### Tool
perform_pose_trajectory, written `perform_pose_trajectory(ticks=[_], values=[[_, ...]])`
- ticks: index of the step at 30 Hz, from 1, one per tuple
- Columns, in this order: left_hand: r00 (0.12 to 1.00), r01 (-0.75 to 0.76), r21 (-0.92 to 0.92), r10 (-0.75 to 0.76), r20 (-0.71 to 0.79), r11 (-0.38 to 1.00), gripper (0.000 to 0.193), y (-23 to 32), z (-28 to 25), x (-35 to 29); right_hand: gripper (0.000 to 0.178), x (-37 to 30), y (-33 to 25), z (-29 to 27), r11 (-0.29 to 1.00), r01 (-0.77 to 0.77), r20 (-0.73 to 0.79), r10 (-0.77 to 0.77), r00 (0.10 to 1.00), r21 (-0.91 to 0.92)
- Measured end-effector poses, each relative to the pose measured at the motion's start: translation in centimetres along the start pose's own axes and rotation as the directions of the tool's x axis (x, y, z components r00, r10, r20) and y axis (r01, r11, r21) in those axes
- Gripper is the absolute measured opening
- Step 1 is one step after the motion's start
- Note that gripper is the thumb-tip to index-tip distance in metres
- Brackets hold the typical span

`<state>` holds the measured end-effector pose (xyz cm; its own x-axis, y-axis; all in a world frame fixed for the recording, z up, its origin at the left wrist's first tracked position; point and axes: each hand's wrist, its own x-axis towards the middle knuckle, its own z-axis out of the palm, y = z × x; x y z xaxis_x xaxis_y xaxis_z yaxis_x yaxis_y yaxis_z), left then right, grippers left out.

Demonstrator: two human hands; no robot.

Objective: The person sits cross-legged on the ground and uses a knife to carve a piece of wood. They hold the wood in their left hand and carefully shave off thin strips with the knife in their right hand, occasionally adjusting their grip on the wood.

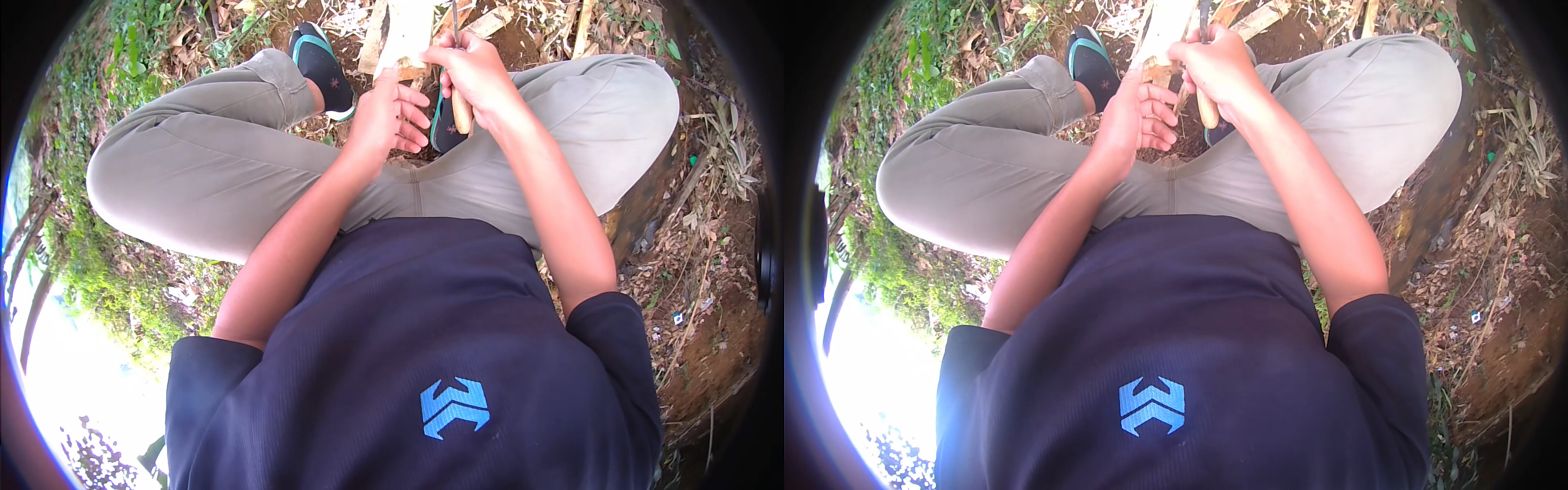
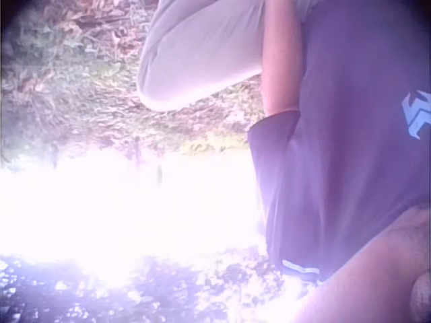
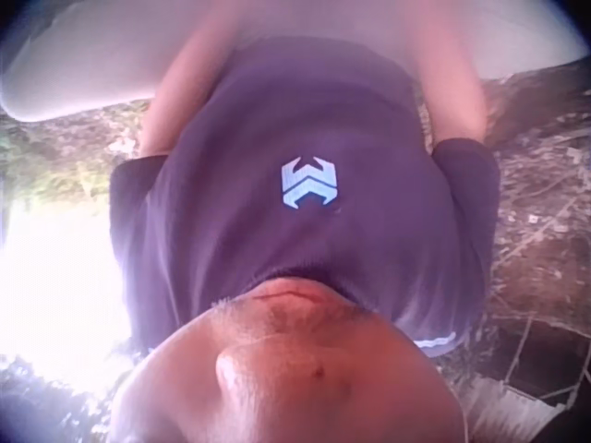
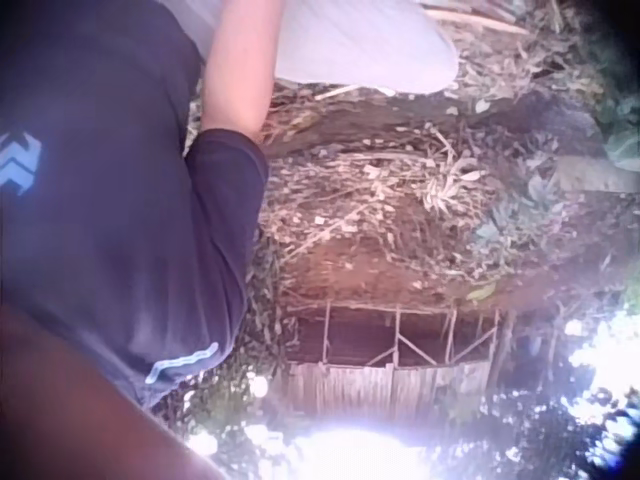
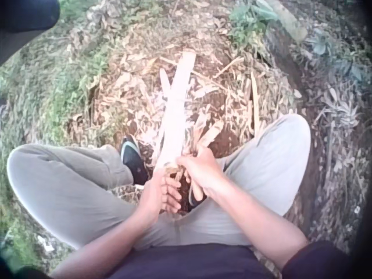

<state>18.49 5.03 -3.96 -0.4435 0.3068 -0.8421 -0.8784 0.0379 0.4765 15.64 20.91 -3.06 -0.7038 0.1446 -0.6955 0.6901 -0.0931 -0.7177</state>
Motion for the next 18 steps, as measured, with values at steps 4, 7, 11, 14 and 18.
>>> perform_pose_trajectory(ticks=[4,7,11,14,18], values=[[0.998,0.008,-0.088,-0.014,-0.064,0.996,0.071,0.6,0.1,-0.1,0.028,0.2,0.1,-0.2,0.999,-0.011,0.010,0.010,1.000,0.053],[0.979,-0.135,-0.038,0.127,-0.162,0.990,0.063,0.3,0.0,0.0,0.029,0.2,-0.4,-0.7,0.995,-0.019,0.079,0.011,0.997,0.096],[0.907,-0.363,-0.027,0.347,-0.237,0.931,0.045,0.6,-0.5,-1.1,0.028,-0.9,-1.7,-1.1,0.977,-0.077,0.148,0.048,0.988,0.200],[0.910,-0.380,0.020,0.377,-0.169,0.925,0.033,0.9,-1.0,-2.7,0.027,-1.6,-1.5,-1.5,0.950,-0.155,0.189,0.105,0.976,0.272],[0.905,-0.407,0.153,0.420,-0.068,0.901,0.026,0.2,-1.7,-3.9,0.028,-2.7,-0.8,-1.7,0.935,-0.175,0.168,0.127,0.977,0.309]])
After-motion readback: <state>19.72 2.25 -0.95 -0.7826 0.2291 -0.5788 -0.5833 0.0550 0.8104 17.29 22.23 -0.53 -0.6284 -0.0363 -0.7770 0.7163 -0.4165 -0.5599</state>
